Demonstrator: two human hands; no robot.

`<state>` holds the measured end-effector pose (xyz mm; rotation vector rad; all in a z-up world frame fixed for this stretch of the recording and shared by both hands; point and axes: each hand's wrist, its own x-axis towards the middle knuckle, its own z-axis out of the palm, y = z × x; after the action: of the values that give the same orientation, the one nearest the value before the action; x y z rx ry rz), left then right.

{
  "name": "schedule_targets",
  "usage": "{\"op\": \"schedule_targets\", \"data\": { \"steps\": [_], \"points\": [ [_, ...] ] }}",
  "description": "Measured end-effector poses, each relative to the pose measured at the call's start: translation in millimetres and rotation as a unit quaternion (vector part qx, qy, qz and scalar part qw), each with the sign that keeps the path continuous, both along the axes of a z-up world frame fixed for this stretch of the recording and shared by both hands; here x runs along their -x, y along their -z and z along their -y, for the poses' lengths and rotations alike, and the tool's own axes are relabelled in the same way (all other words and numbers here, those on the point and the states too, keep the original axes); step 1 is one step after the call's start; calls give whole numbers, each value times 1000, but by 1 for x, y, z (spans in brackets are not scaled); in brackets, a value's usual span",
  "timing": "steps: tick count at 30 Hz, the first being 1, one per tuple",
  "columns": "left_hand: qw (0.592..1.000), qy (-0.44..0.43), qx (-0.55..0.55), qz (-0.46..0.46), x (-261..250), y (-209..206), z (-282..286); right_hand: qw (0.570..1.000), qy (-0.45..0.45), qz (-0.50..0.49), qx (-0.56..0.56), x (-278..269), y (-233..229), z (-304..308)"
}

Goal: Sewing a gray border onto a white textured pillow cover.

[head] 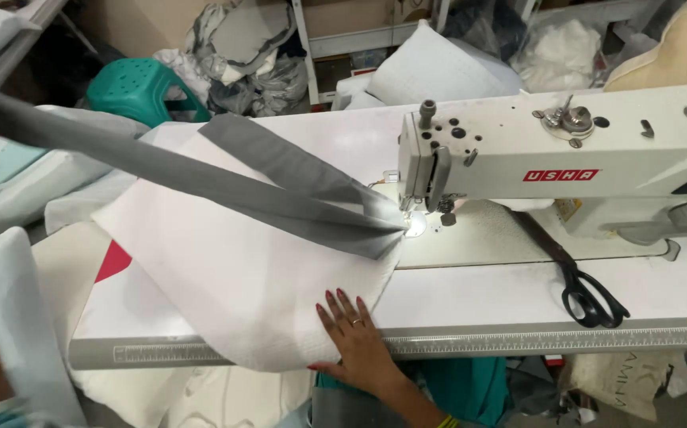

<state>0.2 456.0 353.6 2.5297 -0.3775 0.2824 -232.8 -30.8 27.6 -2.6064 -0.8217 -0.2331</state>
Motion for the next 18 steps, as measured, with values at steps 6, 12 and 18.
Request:
{"op": "schedule_targets", "data": {
  "steps": [6,12,18],
  "points": [
    [966,161,-36,198,-11,204,356,999,-14,-28,-30,2,7,3],
    [962,266,-61,-27,-6,308,453,994,-41,-80,-54,8,38,1],
    [932,236,-269,56,-9,320,459,993,7,101,67,13,62,-9]
  ]
}}
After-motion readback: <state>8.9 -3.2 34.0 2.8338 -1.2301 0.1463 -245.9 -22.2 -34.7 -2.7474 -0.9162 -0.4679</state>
